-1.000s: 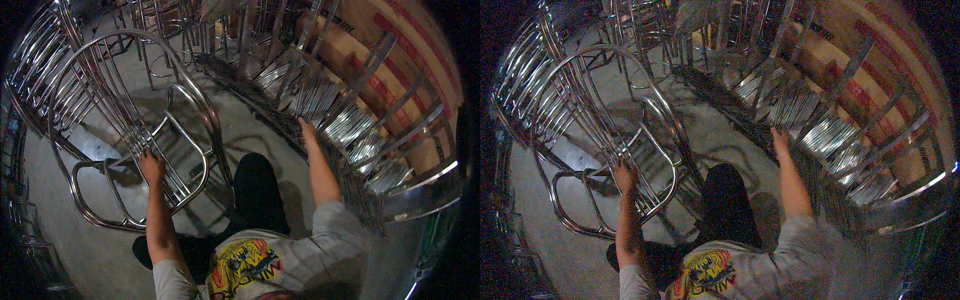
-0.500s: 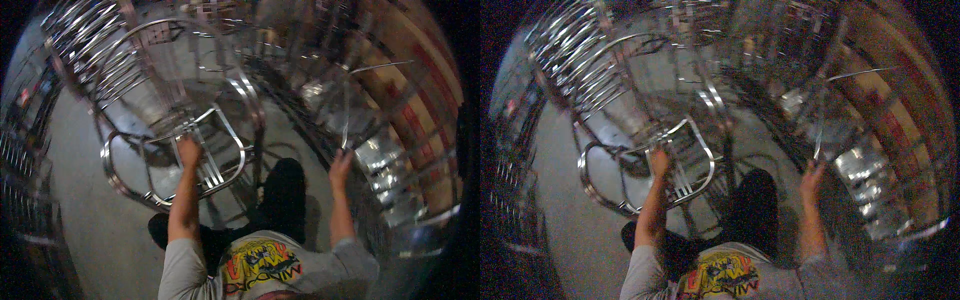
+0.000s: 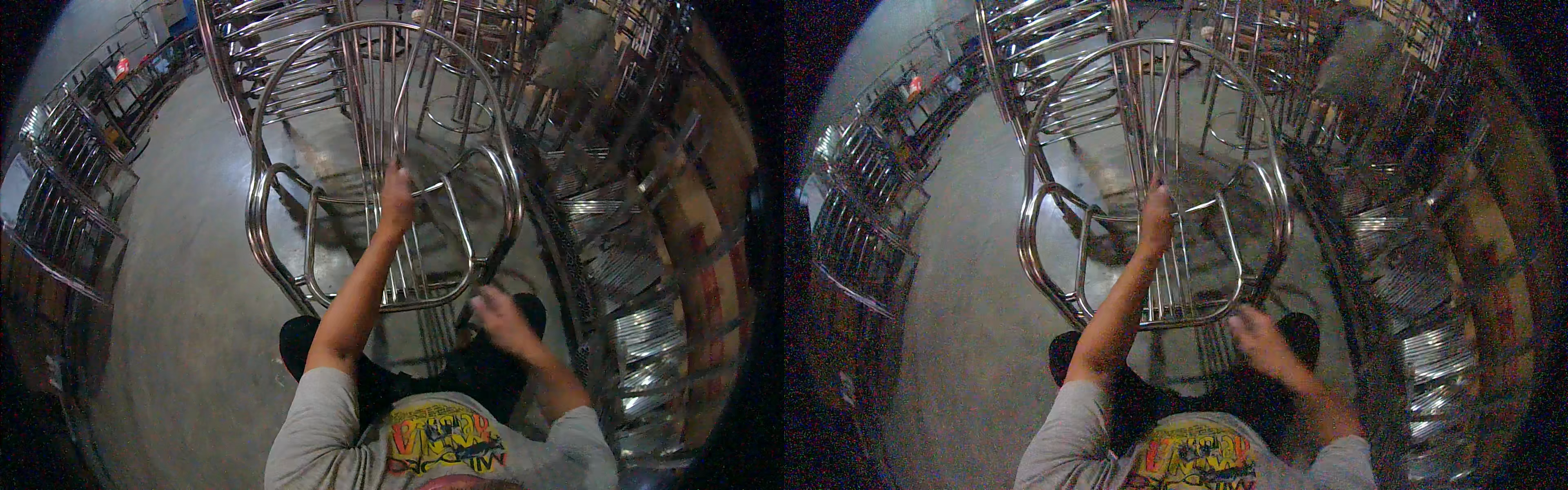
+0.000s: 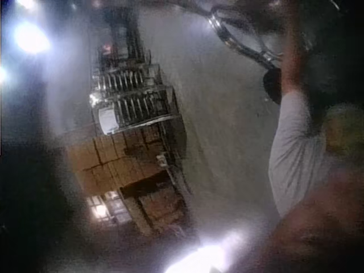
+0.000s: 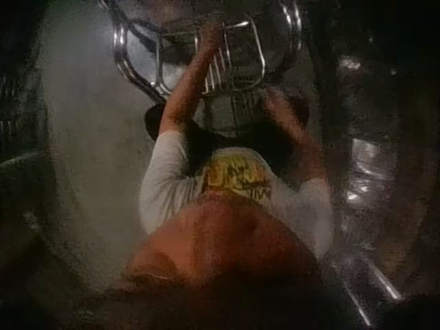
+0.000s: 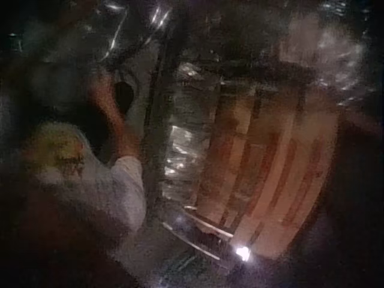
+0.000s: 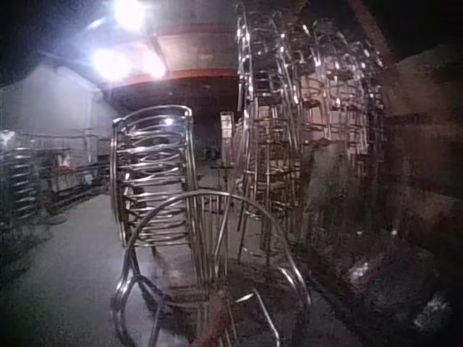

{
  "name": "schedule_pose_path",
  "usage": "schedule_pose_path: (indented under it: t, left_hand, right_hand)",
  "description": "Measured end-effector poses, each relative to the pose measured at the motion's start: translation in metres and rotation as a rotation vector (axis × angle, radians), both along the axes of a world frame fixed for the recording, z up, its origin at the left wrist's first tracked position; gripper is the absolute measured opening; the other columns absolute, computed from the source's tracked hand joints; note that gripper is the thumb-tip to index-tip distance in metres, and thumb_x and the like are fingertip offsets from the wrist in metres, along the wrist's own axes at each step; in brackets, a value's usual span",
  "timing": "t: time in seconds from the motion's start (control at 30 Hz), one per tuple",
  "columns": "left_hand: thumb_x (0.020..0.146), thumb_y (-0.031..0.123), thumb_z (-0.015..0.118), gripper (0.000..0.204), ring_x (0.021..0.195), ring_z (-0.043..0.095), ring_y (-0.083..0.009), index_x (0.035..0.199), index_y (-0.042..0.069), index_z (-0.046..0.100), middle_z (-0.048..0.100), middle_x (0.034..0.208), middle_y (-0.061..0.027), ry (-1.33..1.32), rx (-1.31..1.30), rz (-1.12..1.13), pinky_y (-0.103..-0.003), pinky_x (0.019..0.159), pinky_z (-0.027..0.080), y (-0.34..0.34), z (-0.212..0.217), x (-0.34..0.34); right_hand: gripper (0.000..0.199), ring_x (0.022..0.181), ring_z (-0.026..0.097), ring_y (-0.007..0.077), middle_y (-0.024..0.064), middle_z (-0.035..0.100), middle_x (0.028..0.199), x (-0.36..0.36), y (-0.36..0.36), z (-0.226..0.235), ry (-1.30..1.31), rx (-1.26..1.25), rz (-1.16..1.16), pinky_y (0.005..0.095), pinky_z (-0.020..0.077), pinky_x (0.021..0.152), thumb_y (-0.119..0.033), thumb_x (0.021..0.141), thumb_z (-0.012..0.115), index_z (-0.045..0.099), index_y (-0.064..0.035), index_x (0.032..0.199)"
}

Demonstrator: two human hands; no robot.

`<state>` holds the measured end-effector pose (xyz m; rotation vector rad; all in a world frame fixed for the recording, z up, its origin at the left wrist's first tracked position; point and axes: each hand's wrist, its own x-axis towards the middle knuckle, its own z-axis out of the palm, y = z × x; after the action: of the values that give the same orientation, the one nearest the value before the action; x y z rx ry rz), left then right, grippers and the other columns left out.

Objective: The person assembles a metal chair by inserting vertical rods into the frame and securing them. The person works on the chair while sitting on the floor in a warehouse-like area with stacks of similar chairs.

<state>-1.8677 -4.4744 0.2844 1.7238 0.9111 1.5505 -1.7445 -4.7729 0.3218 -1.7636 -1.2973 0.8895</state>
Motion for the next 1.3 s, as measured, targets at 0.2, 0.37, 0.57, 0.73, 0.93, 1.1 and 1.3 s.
schedule_pose_path:
  t: [0.2, 0.37, 0.57, 0.73, 0.93, 1.1, 1.3]
  left_hand:
    - [0.099, 0.037, 0.045, 0.037, 0.069, 0.060, -0.0232, 0.114, 0.003, 0.051, 0.062, 0.089, -0.0127, -0.393, -0.423, 0.089, -0.035, 0.055, 0.050, 0.035, -0.026, -0.060]
    - [0.100, 0.029, 0.042, 0.022, 0.044, 0.043, -0.0179, 0.093, 0.009, 0.046, 0.049, 0.067, -0.0052, -0.617, -0.758, 0.137, -0.034, 0.038, 0.039, 0.054, -0.097, -0.093]
    - [0.101, 0.029, 0.042, 0.018, 0.045, 0.039, -0.0153, 0.093, 0.013, 0.040, 0.041, 0.064, -0.0024, -0.858, -0.877, -0.074, -0.031, 0.036, 0.033, 0.033, -0.116, -0.096]
    - [0.101, 0.030, 0.043, 0.016, 0.048, 0.041, -0.0145, 0.104, 0.015, 0.043, 0.041, 0.064, -0.0017, -0.833, -0.856, -0.051, -0.030, 0.037, 0.034, 0.019, -0.111, -0.088]
    - [0.100, 0.029, 0.043, 0.016, 0.047, 0.042, -0.0145, 0.102, 0.014, 0.044, 0.043, 0.066, -0.0029, -0.784, -0.868, -0.003, -0.030, 0.037, 0.036, 0.024, -0.114, -0.090]
    - [0.101, 0.029, 0.042, 0.019, 0.044, 0.041, -0.0153, 0.093, 0.012, 0.043, 0.044, 0.066, -0.0044, -0.683, -0.901, 0.068, -0.031, 0.036, 0.036, 0.039, -0.131, -0.087]
    - [0.101, 0.029, 0.043, 0.019, 0.046, 0.042, -0.0164, 0.093, 0.012, 0.043, 0.043, 0.066, -0.0046, -0.747, -0.832, 0.010, -0.032, 0.037, 0.035, 0.045, -0.138, -0.087]
  right_hand:
    - [0.047, 0.082, 0.059, 0.0175, 0.0129, 0.063, 0.092, -0.063, 0.047, -0.055, 0.281, -0.145, 0.244, 0.0340, 0.0495, 0.072, -0.035, 0.095, 0.056, 0.052, 0.0018, 0.124]
    - [0.037, 0.055, 0.048, 0.0106, 0.0020, 0.051, 0.066, -0.084, 0.064, -0.045, 0.670, -0.341, 0.236, 0.0274, 0.0369, 0.044, -0.038, 0.094, 0.056, 0.055, -0.0049, 0.110]
    - [0.029, 0.042, 0.033, 0.0097, -0.0001, 0.040, 0.060, -0.106, 0.051, -0.050, 0.912, -0.365, 0.007, 0.0245, 0.0269, 0.037, -0.029, 0.096, 0.052, 0.050, -0.0044, 0.112]
    - [0.032, 0.048, 0.041, 0.0098, -0.0010, 0.045, 0.065, -0.111, 0.043, -0.069, 0.816, -0.279, -0.025, 0.0264, 0.0319, 0.039, -0.032, 0.095, 0.054, 0.050, -0.0057, 0.114]
    - [0.022, 0.045, 0.036, 0.0079, -0.0025, 0.041, 0.061, -0.108, 0.053, -0.077, 0.750, -0.320, -0.004, 0.0254, 0.0285, 0.039, -0.025, 0.097, 0.051, 0.052, -0.0062, 0.107]
    - [0.035, 0.053, 0.047, 0.0098, 0.0003, 0.052, 0.070, -0.104, 0.061, -0.075, 0.687, -0.226, 0.020, 0.0278, 0.0397, 0.044, -0.032, 0.095, 0.055, 0.056, 0.0011, 0.107]
    - [0.024, 0.044, 0.035, 0.0075, -0.0027, 0.039, 0.058, -0.104, 0.071, -0.069, 0.728, -0.246, 0.050, 0.0259, 0.0287, 0.038, -0.025, 0.097, 0.053, 0.053, -0.0024, 0.106]
